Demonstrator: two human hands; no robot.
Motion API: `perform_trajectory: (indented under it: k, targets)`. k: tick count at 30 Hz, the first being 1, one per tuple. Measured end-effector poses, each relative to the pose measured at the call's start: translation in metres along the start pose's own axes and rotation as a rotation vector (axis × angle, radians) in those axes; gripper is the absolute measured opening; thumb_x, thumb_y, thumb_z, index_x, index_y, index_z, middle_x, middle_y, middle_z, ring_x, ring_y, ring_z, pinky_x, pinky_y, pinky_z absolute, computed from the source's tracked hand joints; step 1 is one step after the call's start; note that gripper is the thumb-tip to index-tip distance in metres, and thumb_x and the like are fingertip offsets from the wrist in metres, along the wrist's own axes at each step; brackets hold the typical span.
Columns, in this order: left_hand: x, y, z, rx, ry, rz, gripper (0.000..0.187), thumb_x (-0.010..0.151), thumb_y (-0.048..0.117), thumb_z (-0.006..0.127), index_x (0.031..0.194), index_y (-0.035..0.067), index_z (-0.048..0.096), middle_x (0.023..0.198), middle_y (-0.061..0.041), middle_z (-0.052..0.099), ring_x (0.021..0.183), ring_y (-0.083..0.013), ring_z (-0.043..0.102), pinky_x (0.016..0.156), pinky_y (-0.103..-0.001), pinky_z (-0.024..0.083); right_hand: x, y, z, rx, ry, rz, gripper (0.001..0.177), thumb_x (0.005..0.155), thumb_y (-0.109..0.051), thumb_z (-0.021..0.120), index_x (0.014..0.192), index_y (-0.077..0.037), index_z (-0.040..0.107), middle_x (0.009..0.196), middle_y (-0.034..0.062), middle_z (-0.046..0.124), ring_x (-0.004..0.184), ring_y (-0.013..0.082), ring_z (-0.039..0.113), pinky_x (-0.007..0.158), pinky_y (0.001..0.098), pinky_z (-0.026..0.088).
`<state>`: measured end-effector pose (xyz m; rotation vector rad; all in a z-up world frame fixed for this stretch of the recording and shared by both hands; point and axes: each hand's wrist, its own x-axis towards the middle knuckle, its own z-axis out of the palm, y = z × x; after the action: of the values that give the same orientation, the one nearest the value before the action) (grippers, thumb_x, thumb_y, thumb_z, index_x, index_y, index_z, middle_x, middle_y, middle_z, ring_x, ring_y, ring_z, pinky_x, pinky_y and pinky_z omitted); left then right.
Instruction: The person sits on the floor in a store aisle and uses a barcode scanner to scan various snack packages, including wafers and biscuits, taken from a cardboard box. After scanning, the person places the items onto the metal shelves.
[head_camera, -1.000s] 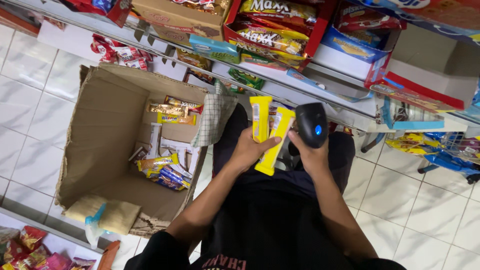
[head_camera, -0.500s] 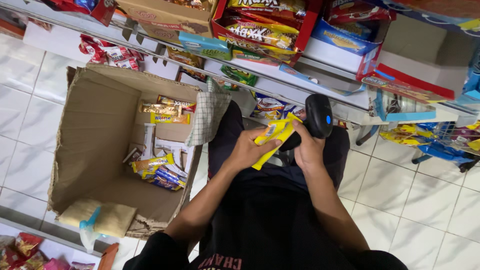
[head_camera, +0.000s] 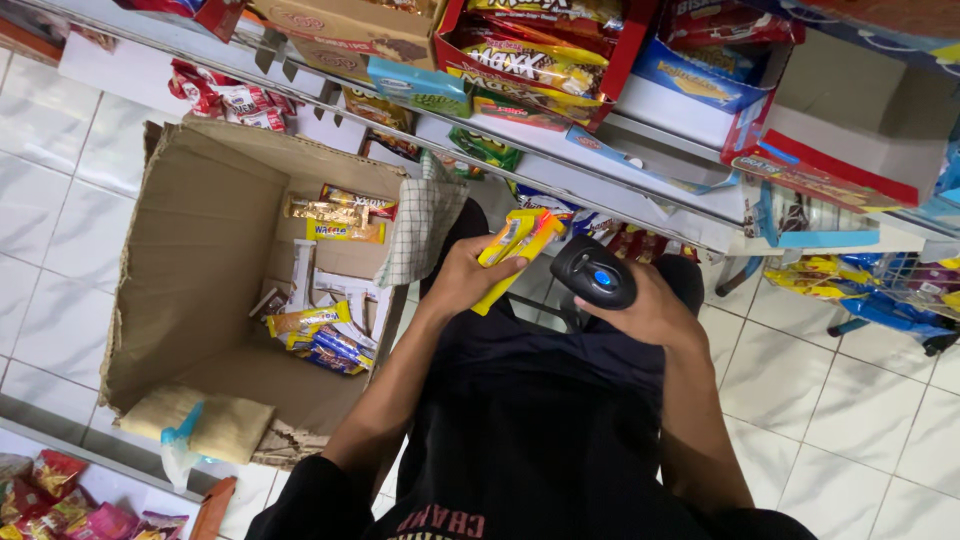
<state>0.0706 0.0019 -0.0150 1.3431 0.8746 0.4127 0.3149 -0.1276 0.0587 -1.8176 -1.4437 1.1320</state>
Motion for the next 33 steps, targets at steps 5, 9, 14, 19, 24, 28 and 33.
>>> perform_trajectory:
  k: [5, 9, 14, 19, 24, 28, 33]
  targets:
    - [-0.001, 0.003, 0.002, -0.006, -0.026, 0.002, 0.031, 0.089, 0.020, 0.079, 0.112, 0.000, 0.075, 0.087, 0.001, 0.072, 0.077, -0.0031, 0.061, 0.068, -0.023, 0.052, 0.003, -0.006, 0.000, 0.052, -0.040, -0.014, 0.040, 0.074, -0.023, 0.087, 0.104, -0.002, 0.071, 0.090, 0.0119, 0.078, 0.078, 0.0233, 0.076, 0.074, 0.0340, 0.057]
    - [-0.001, 0.001, 0.000, -0.004, -0.048, -0.033, 0.034, 0.089, 0.021, 0.079, 0.115, 0.000, 0.075, 0.089, 0.000, 0.073, 0.078, -0.0039, 0.062, 0.070, -0.024, 0.054, 0.004, -0.011, 0.000, 0.028, -0.019, -0.031, 0.042, 0.074, -0.023, 0.087, 0.106, -0.001, 0.070, 0.090, 0.0124, 0.077, 0.079, 0.0241, 0.075, 0.074, 0.0346, 0.057]
    - [0.001, -0.003, 0.000, 0.059, -0.104, -0.099, 0.037, 0.087, 0.023, 0.080, 0.118, 0.003, 0.075, 0.089, 0.000, 0.075, 0.076, -0.0045, 0.063, 0.071, -0.024, 0.054, 0.005, -0.013, 0.004, 0.000, 0.003, -0.121, 0.041, 0.074, -0.017, 0.084, 0.108, -0.001, 0.068, 0.094, 0.0141, 0.075, 0.084, 0.0271, 0.075, 0.075, 0.0366, 0.057]
    - [0.000, -0.008, 0.000, 0.133, -0.133, -0.078, 0.039, 0.088, 0.026, 0.080, 0.119, 0.005, 0.075, 0.084, -0.002, 0.075, 0.075, -0.0042, 0.061, 0.071, -0.025, 0.054, 0.007, -0.010, 0.007, -0.107, -0.014, -0.155, 0.035, 0.069, -0.008, 0.080, 0.102, -0.002, 0.068, 0.094, 0.0174, 0.074, 0.089, 0.0358, 0.072, 0.077, 0.0401, 0.056]
    - [-0.001, -0.012, 0.000, 0.090, -0.149, -0.070, 0.036, 0.089, 0.026, 0.079, 0.117, 0.003, 0.076, 0.088, -0.003, 0.076, 0.079, -0.0047, 0.063, 0.075, -0.026, 0.054, 0.005, -0.011, 0.008, -0.085, -0.040, -0.115, 0.038, 0.067, -0.008, 0.079, 0.103, -0.002, 0.068, 0.095, 0.0172, 0.074, 0.088, 0.0357, 0.073, 0.077, 0.0406, 0.057]
    - [-0.003, -0.007, 0.000, 0.152, -0.148, -0.033, 0.038, 0.088, 0.025, 0.078, 0.119, 0.004, 0.074, 0.087, -0.004, 0.077, 0.078, -0.0056, 0.066, 0.075, -0.027, 0.055, 0.005, -0.012, 0.006, -0.088, -0.041, -0.138, 0.042, 0.065, -0.008, 0.080, 0.104, -0.001, 0.067, 0.096, 0.0177, 0.073, 0.089, 0.0366, 0.071, 0.076, 0.0411, 0.056]
    - [-0.003, -0.010, 0.002, 0.150, -0.164, -0.049, 0.035, 0.089, 0.024, 0.078, 0.116, 0.003, 0.075, 0.086, -0.005, 0.077, 0.077, -0.0066, 0.065, 0.074, -0.027, 0.055, 0.004, -0.012, 0.008, -0.084, -0.018, -0.145, 0.037, 0.069, -0.012, 0.082, 0.102, -0.002, 0.067, 0.092, 0.0168, 0.073, 0.085, 0.0347, 0.072, 0.075, 0.0398, 0.056]
